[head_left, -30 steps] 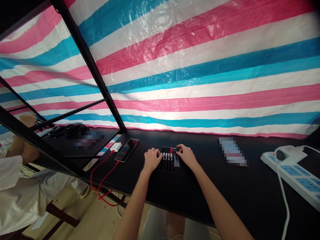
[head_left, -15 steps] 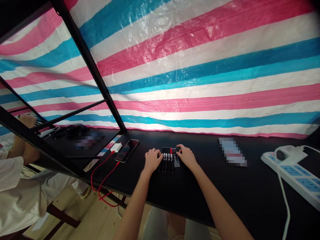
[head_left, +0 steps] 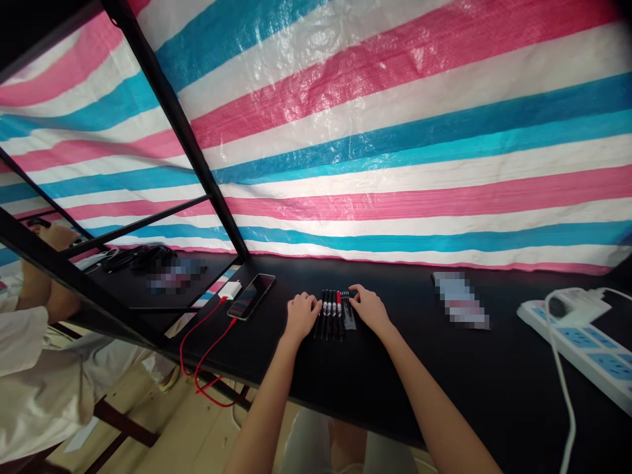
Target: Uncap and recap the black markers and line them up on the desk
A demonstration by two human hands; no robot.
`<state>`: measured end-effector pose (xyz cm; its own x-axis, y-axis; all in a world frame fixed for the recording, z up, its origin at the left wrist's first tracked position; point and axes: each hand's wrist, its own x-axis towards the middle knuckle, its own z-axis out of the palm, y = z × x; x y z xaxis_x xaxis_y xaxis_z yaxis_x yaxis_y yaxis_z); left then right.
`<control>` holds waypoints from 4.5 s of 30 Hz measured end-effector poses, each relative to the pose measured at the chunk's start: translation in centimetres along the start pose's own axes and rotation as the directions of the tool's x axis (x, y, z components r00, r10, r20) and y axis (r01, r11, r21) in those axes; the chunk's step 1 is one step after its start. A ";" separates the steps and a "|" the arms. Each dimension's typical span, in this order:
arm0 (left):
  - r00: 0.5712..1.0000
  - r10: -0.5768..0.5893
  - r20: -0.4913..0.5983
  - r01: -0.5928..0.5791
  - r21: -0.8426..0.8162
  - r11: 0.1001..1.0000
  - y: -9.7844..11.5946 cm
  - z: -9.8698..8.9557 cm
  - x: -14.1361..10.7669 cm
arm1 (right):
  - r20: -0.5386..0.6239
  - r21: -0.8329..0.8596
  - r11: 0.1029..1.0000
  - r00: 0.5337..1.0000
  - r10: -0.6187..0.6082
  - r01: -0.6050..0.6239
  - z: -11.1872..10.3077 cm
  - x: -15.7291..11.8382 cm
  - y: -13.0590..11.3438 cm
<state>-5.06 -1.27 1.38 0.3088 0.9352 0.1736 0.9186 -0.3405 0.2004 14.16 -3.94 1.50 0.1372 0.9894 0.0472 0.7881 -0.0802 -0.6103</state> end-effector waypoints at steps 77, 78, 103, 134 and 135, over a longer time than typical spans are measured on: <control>0.988 -0.145 -0.048 0.146 0.018 0.989 -0.5 0.4 0.2 | -0.052 -0.068 0.996 0.997 0.058 -0.061 0.2 -0.1 -0.2; 0.990 -0.140 -0.031 0.141 0.024 0.990 -0.5 0.5 0.2 | -0.054 -0.080 0.995 0.997 0.059 -0.063 0.2 -0.1 -0.3; 0.989 -0.099 -0.112 0.111 0.107 0.988 -0.6 0.5 0.2 | -0.102 -0.172 0.984 0.994 0.035 -0.052 0.1 -0.1 -0.1; 0.997 0.047 -0.059 -0.050 -0.048 0.998 0.4 -0.6 0.0 | -0.089 0.811 0.584 0.992 0.090 0.020 0.0 1.4 1.0; 0.997 0.048 -0.063 -0.052 -0.050 0.997 0.5 -0.7 0.0 | -0.080 0.832 0.555 0.993 0.090 0.017 0.1 1.4 1.0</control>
<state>-4.83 -1.52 2.17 0.3367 0.9096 0.2435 0.8882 -0.3927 0.2386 15.04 -2.61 0.91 0.2553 0.9653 0.0551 -0.0597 0.0726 -0.9956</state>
